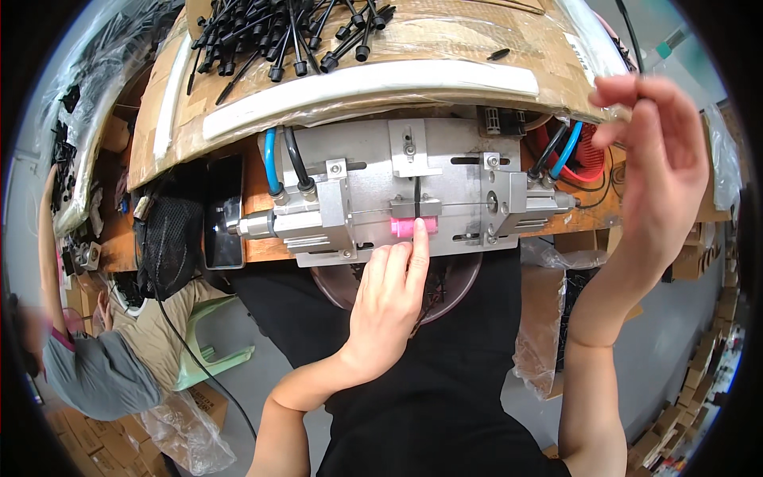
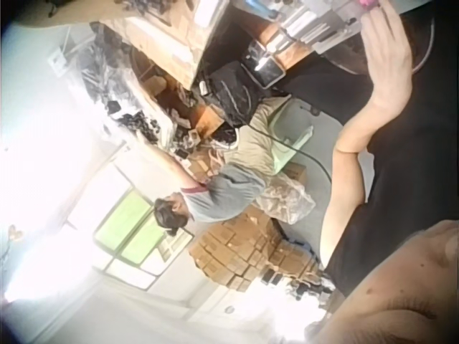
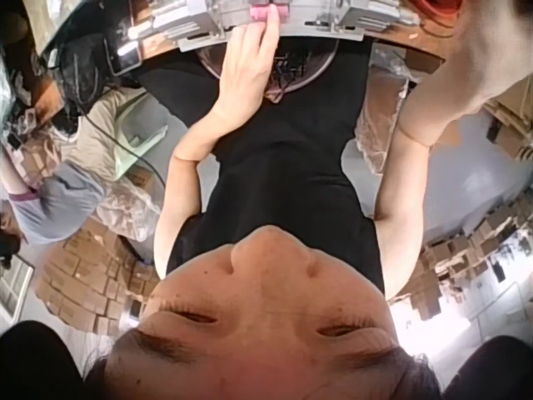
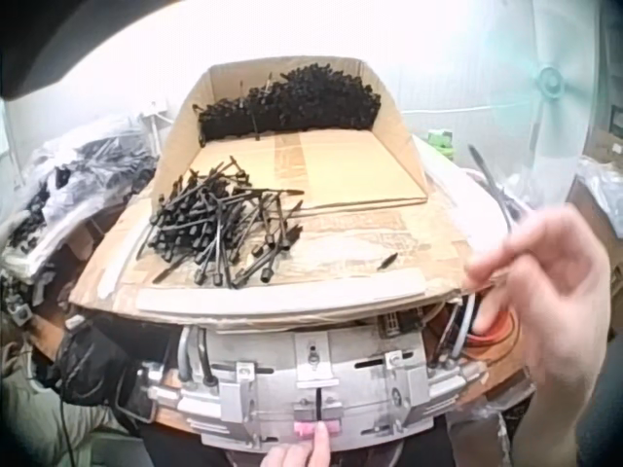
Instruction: The person repeatedly picks up black cable ties from a cardboard box and places them into a metal jig on a workbench. They manipulate the ties within the jig and drop the processed items into a pink bowl below.
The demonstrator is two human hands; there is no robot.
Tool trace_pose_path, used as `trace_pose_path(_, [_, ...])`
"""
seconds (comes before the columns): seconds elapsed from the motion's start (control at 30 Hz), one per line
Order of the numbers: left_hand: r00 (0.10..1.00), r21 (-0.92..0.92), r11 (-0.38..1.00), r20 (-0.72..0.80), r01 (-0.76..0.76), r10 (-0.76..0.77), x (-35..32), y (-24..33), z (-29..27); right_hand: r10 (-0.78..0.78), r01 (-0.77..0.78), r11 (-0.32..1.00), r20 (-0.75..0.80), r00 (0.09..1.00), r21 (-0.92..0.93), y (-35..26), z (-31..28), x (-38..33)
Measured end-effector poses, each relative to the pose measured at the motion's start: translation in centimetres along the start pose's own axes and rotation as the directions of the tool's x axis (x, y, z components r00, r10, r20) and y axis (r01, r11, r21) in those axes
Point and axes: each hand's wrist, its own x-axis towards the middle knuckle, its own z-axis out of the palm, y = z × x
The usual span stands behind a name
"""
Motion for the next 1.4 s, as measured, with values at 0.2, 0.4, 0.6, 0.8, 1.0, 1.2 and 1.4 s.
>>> trace_pose_path(0.2, [0.999,-0.026,1.0,0.044,0.012,-0.011,-0.1,-0.3,-0.3,0.088,-0.089,0.996,0.038,0.995,0.003,0.7,2.3,-7.4])
trace_pose_path(0.4, [0.996,-0.138,0.986,0.003,0.092,-0.092,-0.5,0.0,-3.1,0.053,0.017,0.963,0.25,0.967,-0.269,2.7,7.4,-14.7])
trace_pose_path(0.6, [0.974,-0.149,0.969,-0.078,0.199,-0.212,-1.4,-0.2,-4.9,0.063,0.029,0.967,0.347,0.936,-0.254,4.7,10.0,-16.0])
trace_pose_path(0.8, [0.979,-0.169,0.969,-0.068,0.18,-0.194,-1.0,-1.0,-5.9,0.07,0.037,0.966,0.397,0.915,-0.257,4.3,9.6,-14.7])
trace_pose_path(1.0, [0.946,-0.124,0.992,-0.323,-0.033,-0.009,8.8,-6.1,-9.0,-0.323,0.466,0.785,0.373,0.87,-0.408,3.4,8.1,-1.4])
trace_pose_path(1.2, [0.994,-0.032,0.996,-0.069,-0.086,0.083,22.2,-12.4,-9.8,-0.097,0.607,0.659,0.75,0.654,-0.444,8.0,11.4,13.6])
trace_pose_path(1.4, [0.988,-0.079,0.996,0.146,-0.048,0.059,23.8,-9.5,-10.8,-0.204,0.64,0.678,0.745,0.635,-0.36,8.5,7.0,11.2])
